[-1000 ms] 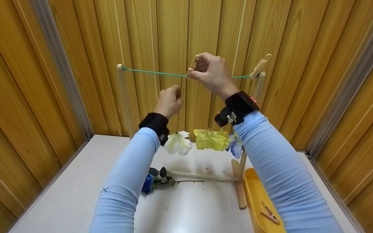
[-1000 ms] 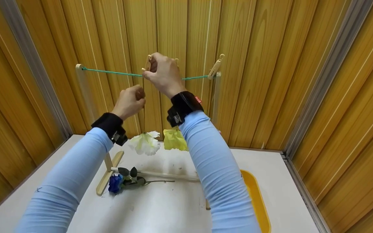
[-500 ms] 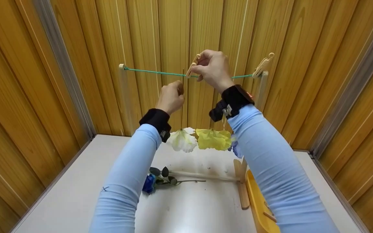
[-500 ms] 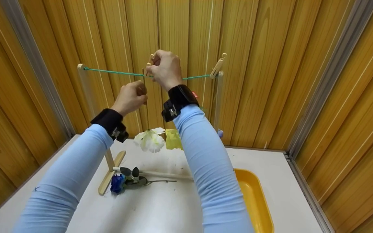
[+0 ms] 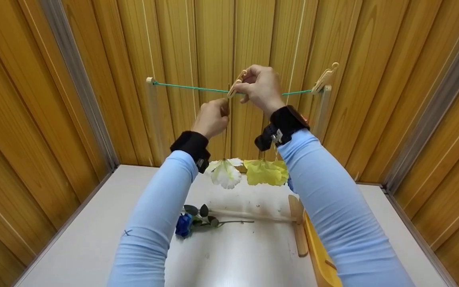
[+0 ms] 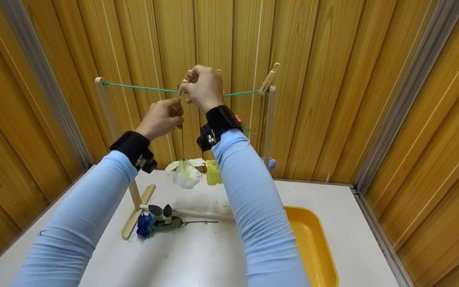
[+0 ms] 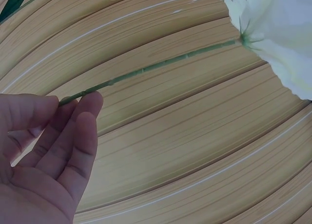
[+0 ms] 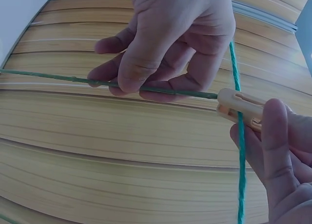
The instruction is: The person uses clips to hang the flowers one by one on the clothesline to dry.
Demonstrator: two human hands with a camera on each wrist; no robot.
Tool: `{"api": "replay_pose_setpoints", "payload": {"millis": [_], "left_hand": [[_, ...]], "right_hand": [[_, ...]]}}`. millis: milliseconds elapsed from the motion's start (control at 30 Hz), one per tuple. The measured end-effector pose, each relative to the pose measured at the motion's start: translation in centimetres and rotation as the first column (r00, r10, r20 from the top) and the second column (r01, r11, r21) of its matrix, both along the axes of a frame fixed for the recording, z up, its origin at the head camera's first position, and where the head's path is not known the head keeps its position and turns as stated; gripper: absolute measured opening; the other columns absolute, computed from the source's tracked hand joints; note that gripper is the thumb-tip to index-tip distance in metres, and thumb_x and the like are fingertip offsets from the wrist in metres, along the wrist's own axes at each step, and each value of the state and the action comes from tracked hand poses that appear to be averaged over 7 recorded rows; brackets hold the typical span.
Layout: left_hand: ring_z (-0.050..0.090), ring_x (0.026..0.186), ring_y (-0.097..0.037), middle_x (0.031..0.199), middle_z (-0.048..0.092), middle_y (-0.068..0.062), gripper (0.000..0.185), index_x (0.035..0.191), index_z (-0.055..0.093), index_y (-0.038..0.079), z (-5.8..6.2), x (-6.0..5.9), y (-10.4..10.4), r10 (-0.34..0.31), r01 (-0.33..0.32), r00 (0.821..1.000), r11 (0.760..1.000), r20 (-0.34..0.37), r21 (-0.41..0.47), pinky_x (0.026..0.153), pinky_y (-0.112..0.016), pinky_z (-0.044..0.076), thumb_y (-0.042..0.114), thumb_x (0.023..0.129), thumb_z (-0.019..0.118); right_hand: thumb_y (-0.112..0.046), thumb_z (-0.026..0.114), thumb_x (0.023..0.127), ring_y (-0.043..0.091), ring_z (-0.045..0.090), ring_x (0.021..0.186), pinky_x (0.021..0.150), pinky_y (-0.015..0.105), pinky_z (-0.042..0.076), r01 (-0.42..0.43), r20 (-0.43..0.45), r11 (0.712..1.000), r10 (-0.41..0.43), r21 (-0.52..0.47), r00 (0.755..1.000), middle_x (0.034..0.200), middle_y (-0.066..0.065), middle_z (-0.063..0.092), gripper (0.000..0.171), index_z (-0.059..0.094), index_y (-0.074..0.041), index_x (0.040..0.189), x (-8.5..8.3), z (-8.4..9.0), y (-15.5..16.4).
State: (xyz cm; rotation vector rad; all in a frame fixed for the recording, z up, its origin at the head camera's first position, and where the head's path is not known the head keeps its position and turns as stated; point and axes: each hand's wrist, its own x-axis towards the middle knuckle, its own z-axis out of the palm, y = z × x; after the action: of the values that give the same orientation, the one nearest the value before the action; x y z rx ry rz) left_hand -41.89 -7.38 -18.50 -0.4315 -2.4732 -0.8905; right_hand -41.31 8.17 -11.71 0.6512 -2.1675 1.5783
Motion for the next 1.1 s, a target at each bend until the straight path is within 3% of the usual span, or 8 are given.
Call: {"api": "replay_pose_setpoints", "payload": {"millis": [133,333,833,1100], "left_hand": [[0.058,0.083,-0.023,0.097,0.070,-0.014,0.017,0.104,0.067,-0.002,0.00,-0.02,0.00,-0.014,0.014,1.000,1.000,-0.001,-0.009,0.071,-0.033,0.045,-0.006,0.093,0.056],[0.060,0.085,-0.024,0.101,0.072,-0.017,0.021,0.110,0.068,-0.004,-0.08,0.05,0.01,-0.020,0.020,1.000,1.000,0.021,-0.001,0.072,-0.034,0.048,-0.006,0.093,0.056],[0.068,0.094,-0.030,0.104,0.074,-0.018,0.017,0.105,0.068,-0.002,0.12,0.18,-0.18,-0.005,0.006,1.000,0.999,0.007,-0.036,0.082,-0.040,0.053,-0.006,0.093,0.056],[0.061,0.087,-0.025,0.103,0.072,-0.018,0.019,0.109,0.067,-0.003,0.14,0.27,-0.32,-0.008,0.009,1.000,1.000,0.022,-0.017,0.076,-0.036,0.049,-0.006,0.094,0.056]], "right_hand": [[0.006,0.073,0.090,0.015,0.068,0.073,0.056,0.024,0.057,-0.003,0.005,1.000,0.003,-0.004,1.000,0.089,0.009,0.073,0.011,0.068,0.001,0.099,-0.03,-0.16,0.02],[0.006,0.074,0.091,0.017,0.068,0.075,0.054,0.022,0.056,-0.007,0.020,1.000,0.007,0.008,1.000,0.099,0.017,0.073,0.014,0.068,0.003,0.103,-0.05,-0.30,-0.03],[0.000,0.076,0.092,0.013,0.065,0.069,0.055,0.022,0.056,-0.003,0.065,0.998,-0.001,0.056,0.998,0.090,0.006,0.068,0.016,0.069,0.003,0.106,-0.11,-0.19,-0.09],[-0.002,0.072,0.095,0.020,0.071,0.088,0.065,0.026,0.060,-0.036,0.091,0.999,0.032,0.040,0.995,0.109,0.014,0.070,0.028,0.063,0.005,0.121,-0.54,-0.19,-0.24]]}}
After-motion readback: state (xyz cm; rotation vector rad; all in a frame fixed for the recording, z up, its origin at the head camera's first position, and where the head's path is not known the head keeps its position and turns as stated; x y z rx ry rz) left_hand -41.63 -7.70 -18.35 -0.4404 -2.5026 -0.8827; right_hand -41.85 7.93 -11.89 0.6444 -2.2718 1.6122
